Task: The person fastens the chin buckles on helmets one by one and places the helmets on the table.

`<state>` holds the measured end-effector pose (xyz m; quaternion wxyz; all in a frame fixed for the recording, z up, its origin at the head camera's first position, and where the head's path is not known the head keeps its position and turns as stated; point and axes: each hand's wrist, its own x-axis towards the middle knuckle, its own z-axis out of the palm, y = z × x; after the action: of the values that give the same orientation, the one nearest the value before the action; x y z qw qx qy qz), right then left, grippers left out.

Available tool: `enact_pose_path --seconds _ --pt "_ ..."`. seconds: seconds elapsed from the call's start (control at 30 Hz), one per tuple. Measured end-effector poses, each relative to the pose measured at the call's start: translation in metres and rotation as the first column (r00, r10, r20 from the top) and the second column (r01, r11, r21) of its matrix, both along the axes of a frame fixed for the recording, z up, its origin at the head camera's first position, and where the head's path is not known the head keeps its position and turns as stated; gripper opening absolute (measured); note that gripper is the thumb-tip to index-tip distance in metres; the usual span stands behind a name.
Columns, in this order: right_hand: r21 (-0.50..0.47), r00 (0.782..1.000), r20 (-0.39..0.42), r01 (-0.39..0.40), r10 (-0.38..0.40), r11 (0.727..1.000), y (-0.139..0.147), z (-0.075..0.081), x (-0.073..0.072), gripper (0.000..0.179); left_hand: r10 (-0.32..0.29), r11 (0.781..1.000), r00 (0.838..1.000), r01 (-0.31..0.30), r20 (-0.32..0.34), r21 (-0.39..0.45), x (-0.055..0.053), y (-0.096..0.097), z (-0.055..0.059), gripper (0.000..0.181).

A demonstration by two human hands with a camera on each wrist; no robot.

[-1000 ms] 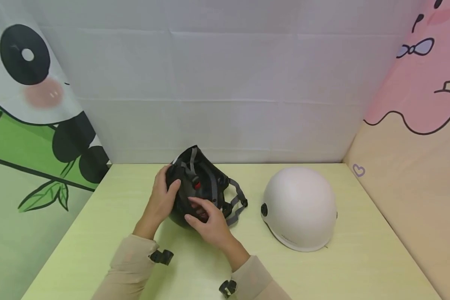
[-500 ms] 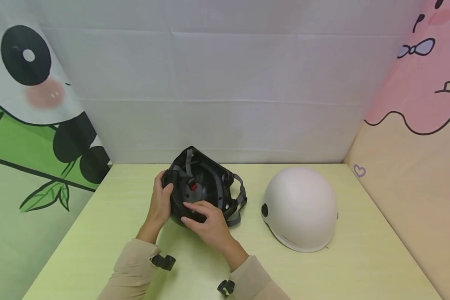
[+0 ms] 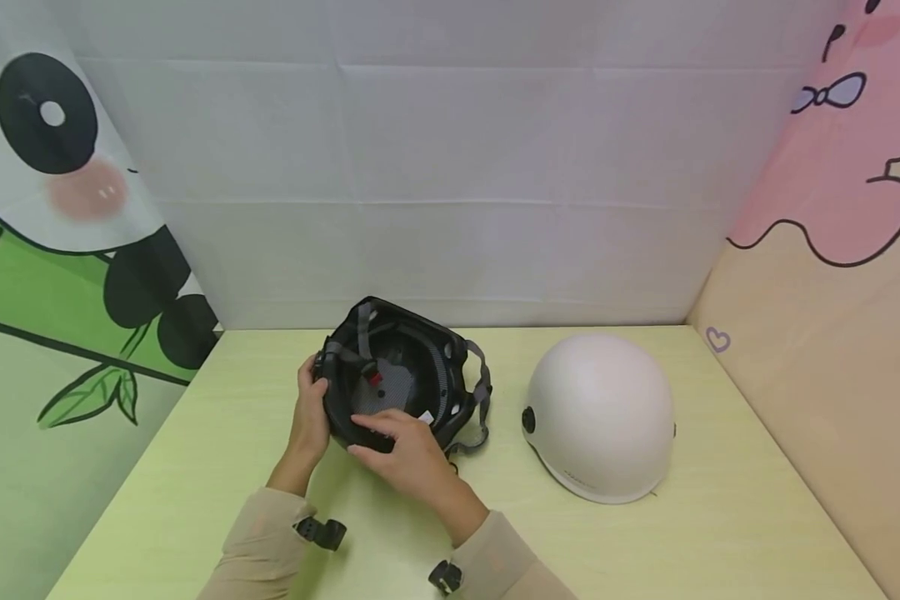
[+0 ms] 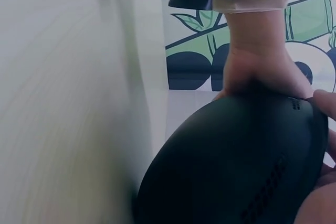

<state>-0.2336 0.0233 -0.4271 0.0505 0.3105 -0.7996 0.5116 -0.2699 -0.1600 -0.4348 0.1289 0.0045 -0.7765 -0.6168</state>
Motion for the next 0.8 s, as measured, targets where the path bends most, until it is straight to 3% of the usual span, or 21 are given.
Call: enact_pose_path --seconds 0.23,0.57,0.8 --pt "0.035 1.0 0.012 -0.023 0.022 0.999 0.001 0.001 0.0 0.036 -0.002 0.999 1.0 0.003 -0.023 0.043 0.0 -0.006 -0.011 0.056" --pt "-0.019 0.999 0.028 -0.032 0.032 0.999 0.003 0.002 0.001 0.034 -0.007 0.989 1.0 0.01 -0.02 0.148 0.0 -0.009 -0.015 0.05" --pt "-0.073 1.0 0.013 -0.005 0.006 0.997 0.007 0.0 -0.001 0.032 -0.016 0.988 0.998 0.025 -0.058 0.152 0.0 -0.011 -0.016 0.051"
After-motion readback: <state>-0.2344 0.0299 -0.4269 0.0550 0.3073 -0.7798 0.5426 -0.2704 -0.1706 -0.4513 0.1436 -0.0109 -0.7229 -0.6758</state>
